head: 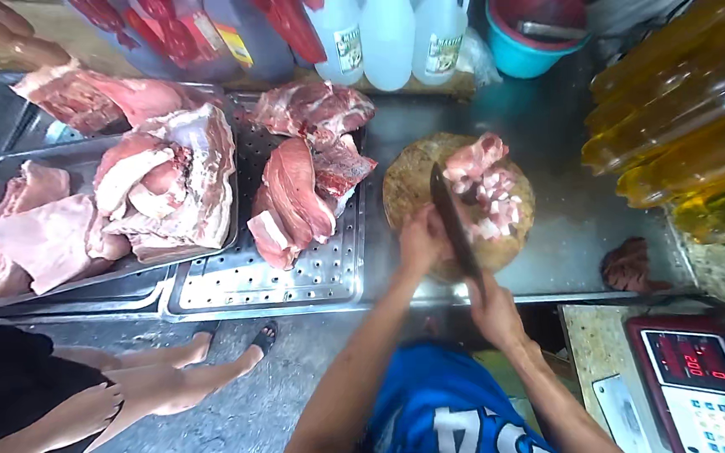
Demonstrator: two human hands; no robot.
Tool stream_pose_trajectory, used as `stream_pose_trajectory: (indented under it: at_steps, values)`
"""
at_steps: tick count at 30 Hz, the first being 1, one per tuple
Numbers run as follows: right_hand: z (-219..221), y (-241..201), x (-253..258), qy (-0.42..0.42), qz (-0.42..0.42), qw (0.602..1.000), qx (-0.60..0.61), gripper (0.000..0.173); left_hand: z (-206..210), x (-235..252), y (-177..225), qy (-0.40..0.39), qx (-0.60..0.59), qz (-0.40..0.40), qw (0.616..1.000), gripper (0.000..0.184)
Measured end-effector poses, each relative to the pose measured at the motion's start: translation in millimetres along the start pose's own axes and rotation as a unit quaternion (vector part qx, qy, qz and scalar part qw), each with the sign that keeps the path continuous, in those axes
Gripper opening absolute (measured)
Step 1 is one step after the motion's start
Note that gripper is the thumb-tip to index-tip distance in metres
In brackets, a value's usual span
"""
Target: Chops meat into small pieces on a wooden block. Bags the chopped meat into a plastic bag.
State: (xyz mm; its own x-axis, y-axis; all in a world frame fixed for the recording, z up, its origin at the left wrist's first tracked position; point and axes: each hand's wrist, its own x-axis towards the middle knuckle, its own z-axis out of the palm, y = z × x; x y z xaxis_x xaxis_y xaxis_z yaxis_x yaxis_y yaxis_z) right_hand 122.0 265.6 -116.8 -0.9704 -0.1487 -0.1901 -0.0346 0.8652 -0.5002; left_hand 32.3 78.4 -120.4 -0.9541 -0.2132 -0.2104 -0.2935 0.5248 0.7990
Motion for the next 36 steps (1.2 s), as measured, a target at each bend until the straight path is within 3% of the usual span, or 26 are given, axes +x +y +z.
stream_pose_trajectory:
  at_steps: [4,7,13,15,18,19,20,22,23,25,27,31,36]
  values:
    - [24.3,16.2,-9.2,0.172,-0.081,0.981,0.048,0.036,1.7,0.6,2.6,-0.008,0.003,-0.023,1.0,0.064]
    - [8.4,9.3,-4.6,0.244,-0.109,0.961,0.066,0.035,2.9,3.5,2.1,-0.008,0.002,-0.028,1.0,0.066]
    - [-73.6,-30.8,4.2,0.311,-0.182,0.923,0.139,0.037,-4.5,-4.3,-4.5,-0.013,-0.025,-0.007,1.0,0.062]
    - [-112.5,-63.0,-3.0,0.35,-0.232,0.887,0.191,0.038,-11.5,-9.8,-11.5,0.015,-0.057,0.004,0.998,0.06]
    - [-150.9,-102.1,-11.9,0.384,-0.309,0.815,0.304,0.023,-26.9,-14.0,-19.4,0.058,-0.094,-0.02,0.994,0.06]
    - [-148.5,-105.0,-13.7,0.378,-0.312,0.815,0.308,0.022,-30.8,-13.9,-22.3,0.071,-0.106,-0.024,0.992,0.059]
    - [-132.9,-98.7,-16.7,0.362,-0.287,0.844,0.272,0.024,-33.2,-14.1,-24.6,0.082,-0.12,-0.026,0.989,0.057]
    - [-68.2,-65.3,-17.6,0.264,-0.172,0.944,0.1,0.036,-34.7,-12.9,-26.6,0.085,-0.141,-0.01,0.986,0.052]
    - [-36.6,-50.4,-11.9,0.158,-0.093,0.983,0.019,0.041,-33.8,-12.0,-23.9,0.07,-0.146,-0.004,0.987,0.05]
    - [-2.1,-34.9,-5.2,-0.018,0.025,0.998,-0.053,0.046,-23.2,-16.2,-20.1,0.021,-0.134,-0.001,0.991,0.049]
    - [-2.1,-33.5,6.3,-0.067,0.043,0.995,-0.059,0.045,-14.8,-8.5,-15.6,0.0,-0.121,0.0,0.993,0.055]
    - [5.4,-18.7,-1.6,-0.01,0.014,1.0,-0.02,0.039,-8.7,-3.9,-10.4,-0.001,-0.103,-0.03,0.994,0.062]
    - [35.4,9.8,-10.2,0.161,-0.071,0.983,0.051,0.035,-2.4,6.6,-7.8,0.012,-0.128,-0.072,0.989,0.062]
